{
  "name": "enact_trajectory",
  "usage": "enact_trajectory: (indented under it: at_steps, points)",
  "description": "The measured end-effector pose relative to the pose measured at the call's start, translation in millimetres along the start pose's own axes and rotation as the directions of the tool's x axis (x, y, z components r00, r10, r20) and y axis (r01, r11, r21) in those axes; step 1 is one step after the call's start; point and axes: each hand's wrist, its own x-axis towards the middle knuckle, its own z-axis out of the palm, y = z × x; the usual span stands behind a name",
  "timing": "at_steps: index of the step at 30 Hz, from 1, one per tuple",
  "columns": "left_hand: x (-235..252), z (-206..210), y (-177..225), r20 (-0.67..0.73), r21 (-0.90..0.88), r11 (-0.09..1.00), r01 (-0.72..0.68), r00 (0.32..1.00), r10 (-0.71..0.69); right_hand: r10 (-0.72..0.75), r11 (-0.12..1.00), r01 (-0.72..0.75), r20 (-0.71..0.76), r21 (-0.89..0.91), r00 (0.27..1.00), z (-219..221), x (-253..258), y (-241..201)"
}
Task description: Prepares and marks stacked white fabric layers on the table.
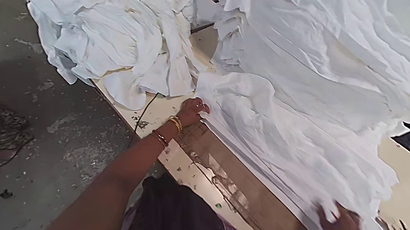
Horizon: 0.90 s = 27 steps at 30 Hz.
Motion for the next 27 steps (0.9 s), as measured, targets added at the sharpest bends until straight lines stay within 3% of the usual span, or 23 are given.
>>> enact_trajectory:
  at_steps: [2, 4, 6, 8, 13, 19, 22, 27]
  points:
    - [1, -10, 5, 0.120, 0.004, 0.999, 0.050, 0.992, -0.050, -0.244, 0.958, 0.232, 0.058, 0.166, 0.968, 18, -2, -105]
    - [6, -20, 10, 0.211, 0.010, 0.997, 0.081, 0.974, -0.082, -0.439, 0.898, 0.412, 0.295, 0.151, 0.849, 19, -14, -207]
    - [9, -23, 9, 0.243, -0.004, 0.998, 0.055, 0.969, -0.052, -0.526, 0.824, 0.562, 0.460, 0.068, 0.716, 17, -25, -282]
    - [9, -25, 6, 0.279, -0.016, 1.000, 0.010, 0.960, -0.005, -0.502, 0.796, 0.606, 0.553, -0.007, 0.665, 21, -30, -327]
    - [5, -32, 1, 0.299, -0.118, 0.990, -0.076, 0.948, 0.109, -0.515, 0.807, 0.590, 0.491, 0.002, 0.703, 55, -29, -352]
    - [4, -33, -9, 0.255, -0.257, 0.960, -0.108, 0.951, 0.175, -0.526, 0.814, 0.579, 0.474, 0.040, 0.707, 59, -25, -364]
    - [3, -30, -11, 0.224, -0.292, 0.956, -0.022, 0.970, 0.091, -0.533, 0.817, 0.574, 0.467, 0.064, 0.706, 58, -25, -367]
    - [7, -28, 9, 0.208, -0.169, 0.965, 0.200, 0.964, -0.163, -0.395, 0.868, 0.497, 0.599, -0.006, 0.697, 56, -33, -388]
